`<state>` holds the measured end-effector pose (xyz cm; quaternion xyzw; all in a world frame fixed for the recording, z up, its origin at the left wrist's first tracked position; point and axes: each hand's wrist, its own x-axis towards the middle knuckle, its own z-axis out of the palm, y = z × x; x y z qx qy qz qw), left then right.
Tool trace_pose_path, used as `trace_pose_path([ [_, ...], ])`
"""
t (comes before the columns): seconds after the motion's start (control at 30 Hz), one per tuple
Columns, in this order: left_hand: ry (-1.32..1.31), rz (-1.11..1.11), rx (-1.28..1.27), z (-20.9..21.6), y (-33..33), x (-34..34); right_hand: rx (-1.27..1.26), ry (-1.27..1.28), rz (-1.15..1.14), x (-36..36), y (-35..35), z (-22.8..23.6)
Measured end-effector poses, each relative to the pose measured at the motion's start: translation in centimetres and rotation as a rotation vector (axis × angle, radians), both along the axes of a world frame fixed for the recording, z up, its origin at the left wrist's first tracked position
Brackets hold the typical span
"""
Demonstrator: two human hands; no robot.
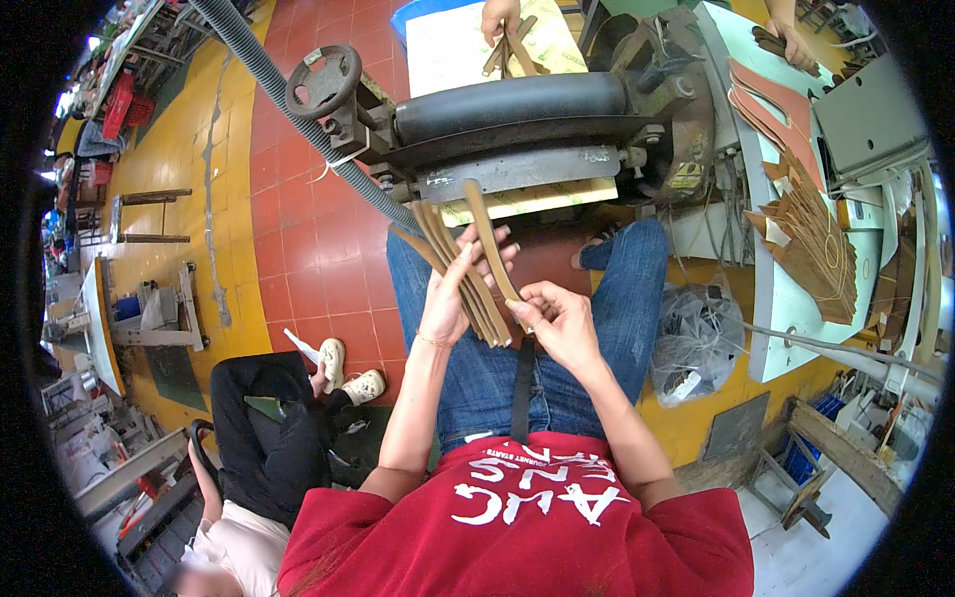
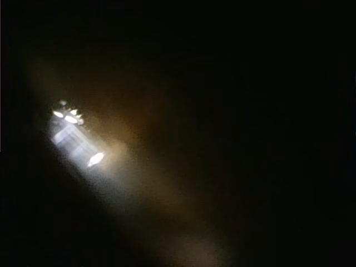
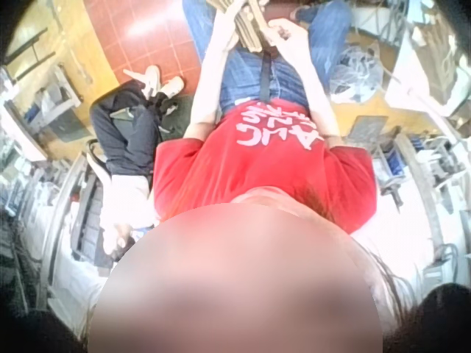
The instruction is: The person sits on the floor and repeatedly feeds thin cardboard strips through a benchtop sanding machine. They hold a bundle of strips, pass them one by one through the rollers, and stack the sanded pieces on the machine's table.
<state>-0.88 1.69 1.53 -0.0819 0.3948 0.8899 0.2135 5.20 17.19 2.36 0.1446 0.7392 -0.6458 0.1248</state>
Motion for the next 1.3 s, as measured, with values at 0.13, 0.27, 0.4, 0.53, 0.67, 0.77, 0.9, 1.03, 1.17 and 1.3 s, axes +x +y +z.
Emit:
trace_pose_path([
  [0.13, -0.128, 0.047, 0.151, -0.4, 0.0, 0.3, 0.013, 0.063, -0.049, -0.8, 0.7, -0.4],
  [0.27, -0.141, 0.102, 0.213, -1.3, -0.8, 0.3, -0.165, 0.075, -0.204, -2.3, 2.2, -2.4],
  [0.4, -0.084, 0.064, 0.209, -1.8, -1.5, 0.3, -0.165, -0.090, -0.283, -5.3, 3.9, -5.8],
  [0.53, -0.017, -0.009, 0.151, -1.3, -1.6, 0.5, -0.371, -0.210, -0.363, -7.9, 4.5, -7.0],
  [0.67, -0.060, -0.013, 0.091, -0.8, -0.9, 0.7, -0.603, 0.031, -0.443, -10.5, 3.5, -6.3],
  [0.77, -0.108, -0.036, 0.241, -0.8, -0.9, 0.5, -0.485, -0.168, -0.449, -8.8, 2.1, -5.1],
  [0.9, -0.124, 0.031, 0.161, -1.2, -0.7, 0.2, -0.407, -0.099, 0.093, -2.2, 0.3, -3.3],
  [1.03, -0.081, 0.056, 0.049, -1.1, -0.5, 0.2, -0.102, -0.153, 0.181, 1.0, -0.3, -1.2],
  [1.17, -0.092, 0.105, 0.002, -0.6, -0.3, 0.0, 0.045, -0.114, -0.017, -0.4, 0.1, -1.2],
  [1.3, -0.062, 0.134, 0.038, -0.7, -0.9, -0.2, -0.167, -0.130, -0.158, -2.6, 2.4, -3.5],
])
